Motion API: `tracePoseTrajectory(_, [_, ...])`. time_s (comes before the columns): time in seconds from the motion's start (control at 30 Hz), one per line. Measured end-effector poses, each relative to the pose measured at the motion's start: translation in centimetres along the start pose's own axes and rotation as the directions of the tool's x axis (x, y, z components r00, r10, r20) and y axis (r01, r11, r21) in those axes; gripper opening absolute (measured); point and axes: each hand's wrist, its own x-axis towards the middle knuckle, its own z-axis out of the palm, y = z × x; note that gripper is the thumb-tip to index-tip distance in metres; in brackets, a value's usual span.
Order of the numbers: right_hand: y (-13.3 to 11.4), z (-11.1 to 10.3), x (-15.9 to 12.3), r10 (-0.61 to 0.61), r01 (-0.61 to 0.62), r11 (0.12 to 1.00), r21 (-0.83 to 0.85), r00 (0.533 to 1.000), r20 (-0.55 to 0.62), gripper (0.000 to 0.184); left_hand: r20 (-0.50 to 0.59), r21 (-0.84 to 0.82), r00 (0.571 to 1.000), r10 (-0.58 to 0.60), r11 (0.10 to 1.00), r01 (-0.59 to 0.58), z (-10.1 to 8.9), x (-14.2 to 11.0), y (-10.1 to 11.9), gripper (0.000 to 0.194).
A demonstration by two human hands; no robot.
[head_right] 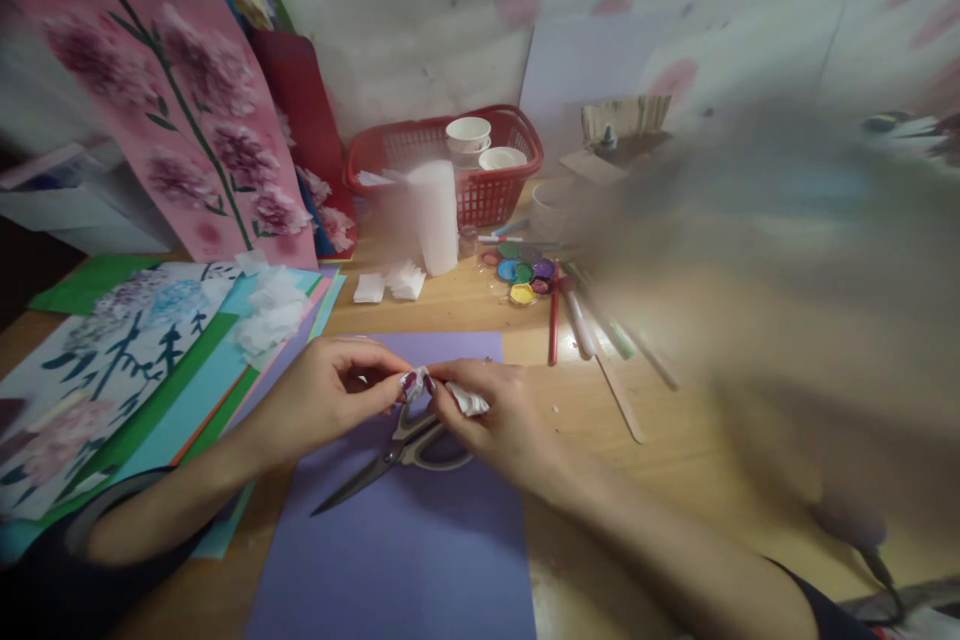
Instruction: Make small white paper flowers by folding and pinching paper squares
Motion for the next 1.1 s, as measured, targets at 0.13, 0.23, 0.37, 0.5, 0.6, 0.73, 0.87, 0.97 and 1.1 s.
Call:
tracePoseTrajectory(0.13, [0.0,0.0,0.1,0.047,-0.047,0.998,0.029,0.999,0.003,0.021,-0.005,0.006,1.0,0.016,1.0,-0.016,-0.1,0.1,-0.1,0.015])
tracePoseTrajectory(0.23, [-0.1,-0.1,0.2,0.125,-0.123,0.987,0.1,0.992,-0.019,0.022,-0.052,-0.007,0.999,0.012,1.0,-0.012,-0.4,0.2,0.2,0.014])
tracePoseTrajectory(0.37, [-0.2,-0.3,0.3,0.243,-0.232,0.959,0.165,0.968,-0.054,0.024,-0.087,-0.04,0.996,-0.005,0.999,0.001,-1.1,0.4,0.3,0.013])
tracePoseTrajectory(0.5, [-0.3,-0.4,0.4,0.316,-0.291,0.931,0.219,0.944,-0.09,0.023,-0.105,-0.059,0.994,-0.022,0.998,0.016,-1.7,0.6,0.2,0.012])
tracePoseTrajectory(0.6, [-0.4,-0.5,0.5,0.339,-0.308,0.923,0.231,0.935,-0.105,0.023,-0.111,-0.069,0.993,-0.035,0.997,0.027,-2.1,0.7,0.0,0.011])
tracePoseTrajectory(0.73, [-0.7,-0.5,0.7,0.352,-0.317,0.916,0.245,0.929,-0.112,0.022,-0.11,-0.072,0.993,-0.041,0.997,0.033,-3.1,0.9,-0.2,0.01])
tracePoseTrajectory(0.87, [-0.5,-0.4,0.7,0.38,-0.337,0.913,0.232,0.908,-0.175,0.02,-0.232,-0.042,0.972,-0.021,0.999,0.011,-4.1,1.1,-0.1,0.009])
tracePoseTrajectory(0.97, [-0.1,-0.1,0.4,0.327,-0.291,0.934,0.21,0.93,-0.17,0.02,-0.29,0.011,0.957,0.006,1.0,-0.003,-3.3,0.8,0.0,0.009])
tracePoseTrajectory(1.1, [0.3,0.3,0.0,0.198,-0.178,0.973,0.146,0.97,-0.142,0.014,-0.173,0.026,0.984,0.049,0.999,-0.045,-0.7,0.3,-0.2,0.01])
